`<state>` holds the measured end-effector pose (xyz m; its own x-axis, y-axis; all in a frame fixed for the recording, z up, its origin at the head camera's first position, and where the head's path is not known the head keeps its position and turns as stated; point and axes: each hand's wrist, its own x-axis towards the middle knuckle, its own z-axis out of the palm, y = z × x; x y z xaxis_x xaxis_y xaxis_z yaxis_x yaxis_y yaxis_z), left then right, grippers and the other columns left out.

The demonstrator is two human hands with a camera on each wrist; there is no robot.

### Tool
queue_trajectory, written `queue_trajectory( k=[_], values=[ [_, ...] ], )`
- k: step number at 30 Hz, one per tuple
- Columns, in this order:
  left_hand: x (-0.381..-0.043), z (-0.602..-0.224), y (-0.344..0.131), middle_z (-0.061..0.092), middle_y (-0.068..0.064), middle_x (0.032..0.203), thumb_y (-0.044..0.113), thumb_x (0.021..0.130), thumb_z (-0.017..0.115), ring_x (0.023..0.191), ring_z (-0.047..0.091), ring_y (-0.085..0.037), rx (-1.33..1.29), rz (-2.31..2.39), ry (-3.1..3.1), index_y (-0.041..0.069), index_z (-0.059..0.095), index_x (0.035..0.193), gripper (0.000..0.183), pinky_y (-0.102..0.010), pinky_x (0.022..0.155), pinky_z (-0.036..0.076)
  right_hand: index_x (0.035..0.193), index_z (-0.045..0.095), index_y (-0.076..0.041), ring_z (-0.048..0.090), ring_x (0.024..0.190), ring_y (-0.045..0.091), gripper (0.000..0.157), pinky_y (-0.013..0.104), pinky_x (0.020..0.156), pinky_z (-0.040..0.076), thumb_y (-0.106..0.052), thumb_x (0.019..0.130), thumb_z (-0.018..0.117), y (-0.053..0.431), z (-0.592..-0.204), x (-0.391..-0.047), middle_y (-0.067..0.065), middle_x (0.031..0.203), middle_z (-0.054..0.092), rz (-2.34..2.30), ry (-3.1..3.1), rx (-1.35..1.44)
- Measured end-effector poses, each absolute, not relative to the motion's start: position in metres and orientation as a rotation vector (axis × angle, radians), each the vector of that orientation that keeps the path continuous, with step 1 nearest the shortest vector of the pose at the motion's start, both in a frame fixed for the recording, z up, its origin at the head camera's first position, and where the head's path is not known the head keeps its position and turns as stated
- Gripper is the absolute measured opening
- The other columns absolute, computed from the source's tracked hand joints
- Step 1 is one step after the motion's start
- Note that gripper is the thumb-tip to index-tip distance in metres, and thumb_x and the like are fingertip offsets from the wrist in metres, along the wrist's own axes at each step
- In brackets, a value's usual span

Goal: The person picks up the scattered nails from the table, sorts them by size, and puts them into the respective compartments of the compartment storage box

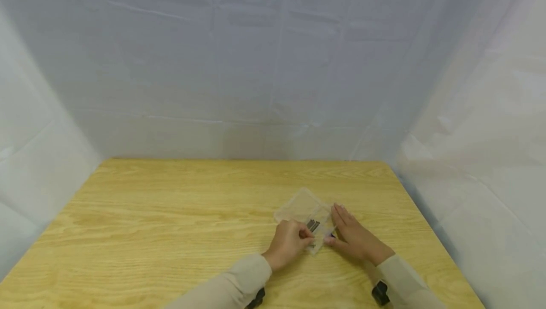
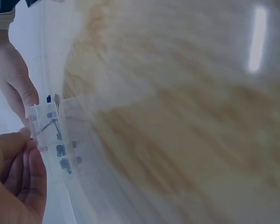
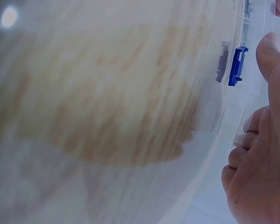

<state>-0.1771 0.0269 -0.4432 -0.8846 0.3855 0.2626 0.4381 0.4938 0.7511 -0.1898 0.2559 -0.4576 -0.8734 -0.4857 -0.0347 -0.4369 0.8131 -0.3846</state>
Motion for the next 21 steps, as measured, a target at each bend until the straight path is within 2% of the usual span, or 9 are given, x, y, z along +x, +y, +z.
queue_trajectory(
  k=[9,21],
  values=[
    [-0.176,-0.444,0.021,0.072,0.000,0.074,0.007,0.077,0.079,0.064,0.061,0.001,-0.745,-1.385,-2.657,0.007,0.075,0.076,0.004,-0.012,0.060,0.048,0.150,0.010,0.005,0.008,0.144,0.040,0.085,0.055,0.114,0.015,-0.048,0.097,0.049,0.253,-0.457,-0.190,0.024,0.157,0.009,-0.574,2.842,-0.741],
    [-0.182,-0.436,0.002,0.073,-0.003,0.084,0.006,0.081,0.075,0.071,0.063,-0.002,-0.801,-1.440,-2.638,0.003,0.074,0.087,0.006,-0.014,0.064,0.050,0.150,0.011,0.006,0.007,0.144,0.041,0.084,0.054,0.114,0.015,-0.049,0.098,0.047,0.253,-0.457,-0.188,0.025,0.157,0.007,-0.519,2.864,-0.740]
  ],
)
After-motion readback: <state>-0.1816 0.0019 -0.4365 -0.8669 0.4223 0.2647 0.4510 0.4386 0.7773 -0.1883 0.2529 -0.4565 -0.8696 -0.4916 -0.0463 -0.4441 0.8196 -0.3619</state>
